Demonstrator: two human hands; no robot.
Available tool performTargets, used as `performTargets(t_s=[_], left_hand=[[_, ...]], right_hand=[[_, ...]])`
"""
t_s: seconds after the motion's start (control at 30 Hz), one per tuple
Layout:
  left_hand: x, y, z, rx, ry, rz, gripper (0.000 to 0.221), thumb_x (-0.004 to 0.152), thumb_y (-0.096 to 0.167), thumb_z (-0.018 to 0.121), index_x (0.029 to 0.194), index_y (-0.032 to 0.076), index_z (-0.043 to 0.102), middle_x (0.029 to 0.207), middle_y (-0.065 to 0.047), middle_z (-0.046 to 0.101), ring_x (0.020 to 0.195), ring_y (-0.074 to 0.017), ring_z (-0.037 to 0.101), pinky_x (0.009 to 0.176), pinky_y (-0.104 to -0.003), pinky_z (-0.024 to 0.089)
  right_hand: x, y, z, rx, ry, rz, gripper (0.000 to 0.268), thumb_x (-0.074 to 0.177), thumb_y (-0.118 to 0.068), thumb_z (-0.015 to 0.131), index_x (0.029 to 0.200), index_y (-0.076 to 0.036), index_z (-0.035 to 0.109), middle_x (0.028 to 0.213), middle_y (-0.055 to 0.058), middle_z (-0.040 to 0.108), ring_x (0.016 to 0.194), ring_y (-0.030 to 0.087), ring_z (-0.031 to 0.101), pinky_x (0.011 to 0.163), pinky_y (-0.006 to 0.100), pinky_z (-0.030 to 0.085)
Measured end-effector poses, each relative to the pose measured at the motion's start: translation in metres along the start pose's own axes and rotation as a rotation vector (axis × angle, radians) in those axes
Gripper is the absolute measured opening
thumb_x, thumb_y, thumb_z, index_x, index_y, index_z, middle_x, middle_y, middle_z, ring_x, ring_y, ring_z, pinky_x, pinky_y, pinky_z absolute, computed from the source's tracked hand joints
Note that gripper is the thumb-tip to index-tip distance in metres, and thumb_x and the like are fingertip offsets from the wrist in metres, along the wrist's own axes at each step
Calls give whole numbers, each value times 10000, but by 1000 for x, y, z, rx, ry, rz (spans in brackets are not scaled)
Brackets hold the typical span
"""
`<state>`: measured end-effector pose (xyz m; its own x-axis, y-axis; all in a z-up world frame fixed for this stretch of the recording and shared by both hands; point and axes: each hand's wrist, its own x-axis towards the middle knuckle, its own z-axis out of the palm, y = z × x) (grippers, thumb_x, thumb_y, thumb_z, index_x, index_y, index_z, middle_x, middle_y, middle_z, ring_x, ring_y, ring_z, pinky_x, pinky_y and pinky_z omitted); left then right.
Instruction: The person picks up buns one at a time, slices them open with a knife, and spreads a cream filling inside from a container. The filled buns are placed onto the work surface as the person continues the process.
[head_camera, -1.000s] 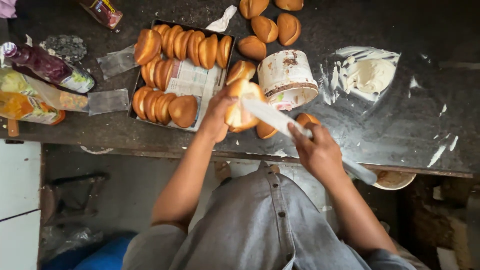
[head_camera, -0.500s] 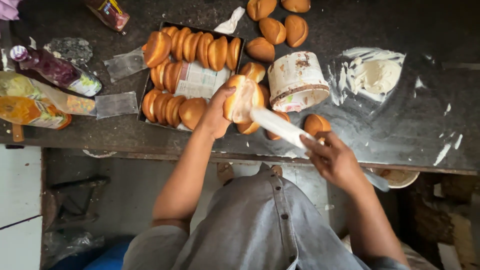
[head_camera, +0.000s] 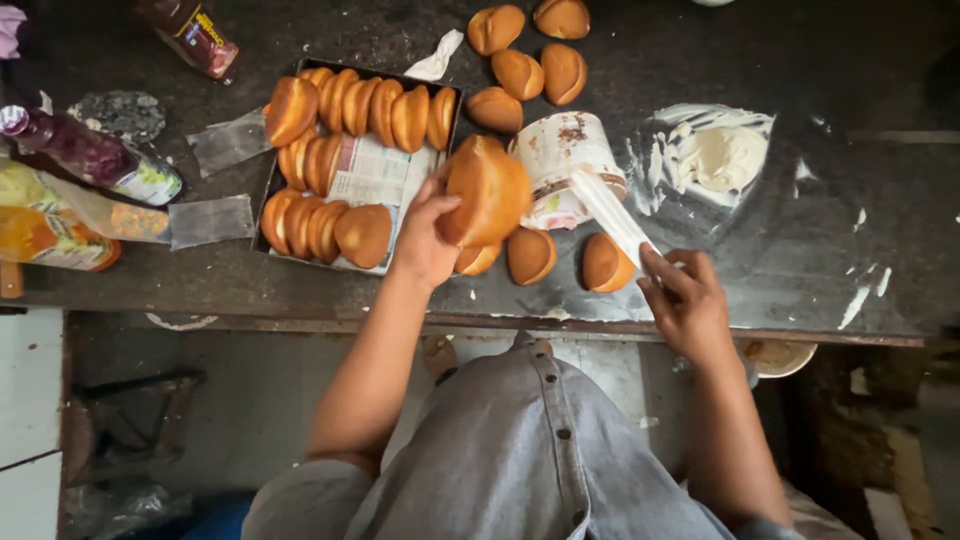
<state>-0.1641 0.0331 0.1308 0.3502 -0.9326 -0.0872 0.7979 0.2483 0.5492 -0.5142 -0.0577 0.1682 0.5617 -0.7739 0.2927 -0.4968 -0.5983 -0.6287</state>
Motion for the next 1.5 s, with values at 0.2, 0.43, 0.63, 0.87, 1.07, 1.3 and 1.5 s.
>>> performTargets(t_s=[0.2, 0.43, 0.63, 0.87, 1.07, 1.3, 1.5], left_hand=[[152, 16, 18, 306, 134, 179, 549, 897, 229, 729, 1382, 87, 513, 1375, -100, 596, 1231, -251, 591, 906, -476, 563], [160, 5, -92, 1337, 354, 539, 711, 910, 522, 793, 1378, 42, 558, 1311, -220, 633, 1244, -389, 554, 1075, -562, 463], [-15, 17, -180, 2350, 633, 395, 707, 759, 372, 821, 1303, -44, 645, 1497, -217, 497, 1404, -463, 363, 1179, -665, 204], [-18, 26, -154, 2387, 597, 477, 893, 509, 452, 877, 1193, -82, 666, 1437, -322, 444, 1372, -541, 268, 1099, -668, 163], [-24, 37, -143, 2285, 244, 549, 356, 736, 122, 777, 1079, 76, 693, 1398, -139, 565, 1449, -439, 398, 1211, -640, 265], [-63, 8, -30, 1667, -213, 1121, 234, 849, 37, 712, 1081, 49, 681, 1376, -164, 578, 1239, -393, 559, 1078, -510, 468], [-59, 11, 53, 1335, -539, 759, 397, 849, 170, 828, 1189, 62, 653, 1427, -161, 569, 1259, -359, 595, 1105, -458, 510]], right_hand=[[-18, 29, -20, 102, 50, 100, 450, 895, -28, 775, 1334, -95, 702, 1113, 68, 574, 771, 115, 550, 669, 268, 472], [-31, 43, -17, 143, -5, 95, 457, 904, -34, 765, 1353, -82, 692, 1059, 61, 563, 790, 121, 540, 690, 258, 469], [-27, 42, 21, 215, -153, 125, 493, 872, -48, 772, 1354, -113, 693, 1043, 59, 573, 775, 126, 546, 688, 259, 476], [21, -12, 52, 208, -214, -52, 474, 874, -49, 769, 1339, -103, 696, 1078, 46, 602, 847, 106, 570, 712, 241, 470], [37, -41, 80, 305, -219, 32, 611, 885, -47, 774, 1464, -77, 580, 994, 49, 561, 756, 94, 520, 650, 242, 451], [42, -40, 111, 842, -337, 245, 837, 868, -163, 749, 1600, -43, 362, 930, 52, 663, 714, 79, 533, 622, 229, 436], [41, -59, 91, 991, -102, 275, 958, 820, -95, 780, 1646, -65, 297, 1131, 85, 601, 1001, 145, 599, 878, 283, 497]])
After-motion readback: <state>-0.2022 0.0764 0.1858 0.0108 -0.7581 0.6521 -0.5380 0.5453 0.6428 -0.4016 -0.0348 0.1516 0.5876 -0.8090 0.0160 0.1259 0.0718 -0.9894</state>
